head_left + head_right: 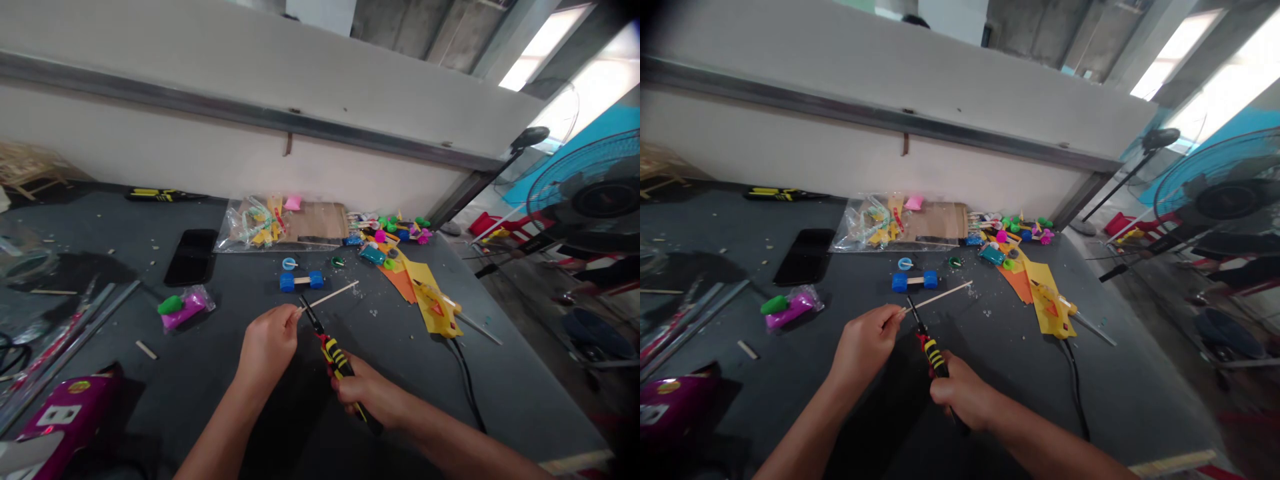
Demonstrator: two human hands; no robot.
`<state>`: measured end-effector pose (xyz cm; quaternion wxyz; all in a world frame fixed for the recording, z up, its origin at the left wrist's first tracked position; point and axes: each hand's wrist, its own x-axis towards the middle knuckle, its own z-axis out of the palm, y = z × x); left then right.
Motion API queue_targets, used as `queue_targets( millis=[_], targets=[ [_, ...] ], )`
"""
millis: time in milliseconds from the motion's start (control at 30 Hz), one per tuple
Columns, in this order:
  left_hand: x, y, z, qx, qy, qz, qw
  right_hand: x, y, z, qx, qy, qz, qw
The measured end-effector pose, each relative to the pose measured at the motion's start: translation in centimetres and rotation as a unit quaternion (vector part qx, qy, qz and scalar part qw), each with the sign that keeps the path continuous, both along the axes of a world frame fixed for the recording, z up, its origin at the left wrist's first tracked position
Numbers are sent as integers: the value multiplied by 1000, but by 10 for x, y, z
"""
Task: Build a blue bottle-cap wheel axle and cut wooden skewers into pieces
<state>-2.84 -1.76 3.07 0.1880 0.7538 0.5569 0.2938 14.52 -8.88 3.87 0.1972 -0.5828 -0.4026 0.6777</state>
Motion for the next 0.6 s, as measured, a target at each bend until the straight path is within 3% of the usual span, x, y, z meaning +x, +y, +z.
queue_targets(
  millis=[233,600],
  targets=[
    [2,0,-3,-25,9,17,1000,-2,2,0,-31,-7,-11,999],
    [3,0,-3,-46,26,8,999,1,1,5,-118,67,-63,989]
  ],
)
